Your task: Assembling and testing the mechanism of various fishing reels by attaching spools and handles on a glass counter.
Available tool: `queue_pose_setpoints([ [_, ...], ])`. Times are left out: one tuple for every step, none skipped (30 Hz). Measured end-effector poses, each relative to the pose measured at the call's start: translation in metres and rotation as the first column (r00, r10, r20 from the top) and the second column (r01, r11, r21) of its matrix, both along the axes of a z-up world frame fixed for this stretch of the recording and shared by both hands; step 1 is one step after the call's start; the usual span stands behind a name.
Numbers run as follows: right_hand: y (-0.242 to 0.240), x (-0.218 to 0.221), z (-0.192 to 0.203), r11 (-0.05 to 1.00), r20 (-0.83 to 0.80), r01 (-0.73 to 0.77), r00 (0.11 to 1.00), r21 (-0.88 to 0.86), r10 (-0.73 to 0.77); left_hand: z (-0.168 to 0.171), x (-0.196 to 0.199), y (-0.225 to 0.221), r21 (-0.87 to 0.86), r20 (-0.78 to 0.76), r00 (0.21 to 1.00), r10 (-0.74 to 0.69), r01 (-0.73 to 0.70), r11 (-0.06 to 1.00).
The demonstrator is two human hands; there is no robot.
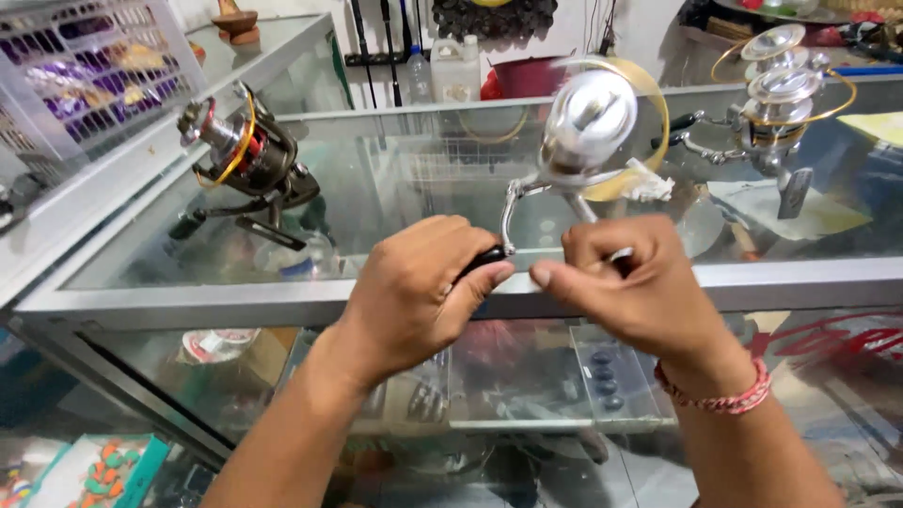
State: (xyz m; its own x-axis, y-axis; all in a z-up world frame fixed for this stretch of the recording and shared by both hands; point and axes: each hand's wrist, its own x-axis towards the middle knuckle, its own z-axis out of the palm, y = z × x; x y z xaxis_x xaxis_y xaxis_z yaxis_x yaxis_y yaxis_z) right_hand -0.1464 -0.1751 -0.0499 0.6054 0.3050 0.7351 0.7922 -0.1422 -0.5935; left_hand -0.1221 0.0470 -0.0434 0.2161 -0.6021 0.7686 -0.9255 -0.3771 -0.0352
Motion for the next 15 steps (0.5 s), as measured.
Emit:
queue_pose_setpoints([
  [0.001, 0.0, -0.003, 0.999, 0.061, 0.03, 0.998, -0.045, -0.027, 0.004, -0.007, -0.002, -0.148, -0.015, 0.996, -0.087, 0.084, 0.985],
  [0.002, -0.002, -0.002, 0.999, 0.059, 0.033, 0.998, -0.043, -0.031, 0.009, -0.007, 0.001, -0.147, -0.017, 0.996, -0.091, 0.087, 0.985],
  [0.003, -0.003, -0.003, 0.989, 0.122, 0.1, 0.989, -0.104, -0.087, 0.013, -0.007, 0.004, -0.192, -0.004, 0.999, -0.039, 0.037, 0.981],
  [0.005, -0.005, -0.003, 0.972, 0.187, 0.168, 0.973, -0.167, -0.136, 0.016, -0.007, 0.007, -0.242, 0.004, 1.0, 0.016, -0.014, 0.97],
  [0.007, -0.013, -0.004, 0.971, 0.184, 0.169, 0.973, -0.171, -0.137, 0.019, -0.009, 0.01, -0.246, 0.0, 1.0, 0.014, -0.014, 0.969],
  [0.009, -0.018, -0.003, 0.99, 0.1, 0.093, 0.992, -0.105, -0.083, 0.024, -0.009, 0.012, -0.266, 0.015, 0.996, 0.083, -0.076, 0.961],
  [0.011, -0.023, -0.002, 0.999, 0.019, 0.022, 1.0, -0.034, -0.022, 0.029, -0.009, 0.016, -0.287, 0.029, 0.988, 0.151, -0.137, 0.948],
  [0.013, -0.027, -0.001, 0.999, 0.023, 0.019, 1.0, -0.036, -0.018, 0.025, -0.003, 0.017, -0.29, 0.032, 0.987, 0.155, -0.139, 0.947],
  [0.015, -0.032, 0.0, 0.987, -0.058, -0.055, 0.996, 0.154, 0.065, 0.021, 0.003, 0.019, -0.206, -0.003, 0.978, 0.208, -0.205, 0.957],
  [0.016, -0.036, 0.0, 0.933, -0.121, -0.108, 0.98, 0.343, 0.158, 0.016, 0.009, 0.019, -0.118, -0.034, 0.965, 0.262, -0.264, 0.957],
  [0.016, -0.035, 0.003, 0.934, -0.118, -0.109, 0.98, 0.341, 0.158, 0.014, 0.004, 0.017, -0.12, -0.032, 0.965, 0.262, -0.264, 0.957],
  [0.015, -0.034, 0.006, 0.913, -0.115, -0.111, 0.979, 0.392, 0.169, 0.011, -0.001, 0.015, -0.028, -0.085, 0.961, 0.261, -0.265, 0.964],
  [0.014, -0.033, 0.009, 0.89, -0.111, -0.113, 0.977, 0.442, 0.18, 0.007, -0.005, 0.013, 0.065, -0.138, 0.955, 0.264, -0.257, 0.964],
  [0.013, -0.03, 0.009, 0.89, -0.111, -0.113, 0.978, 0.442, 0.179, 0.01, -0.013, 0.011, 0.065, -0.137, 0.955, 0.264, -0.257, 0.964],
  [0.012, -0.028, 0.008, 0.88, -0.13, -0.114, 0.972, 0.462, 0.194, 0.014, -0.021, 0.009, 0.02, -0.181, 0.978, 0.101, -0.099, 0.995],
])
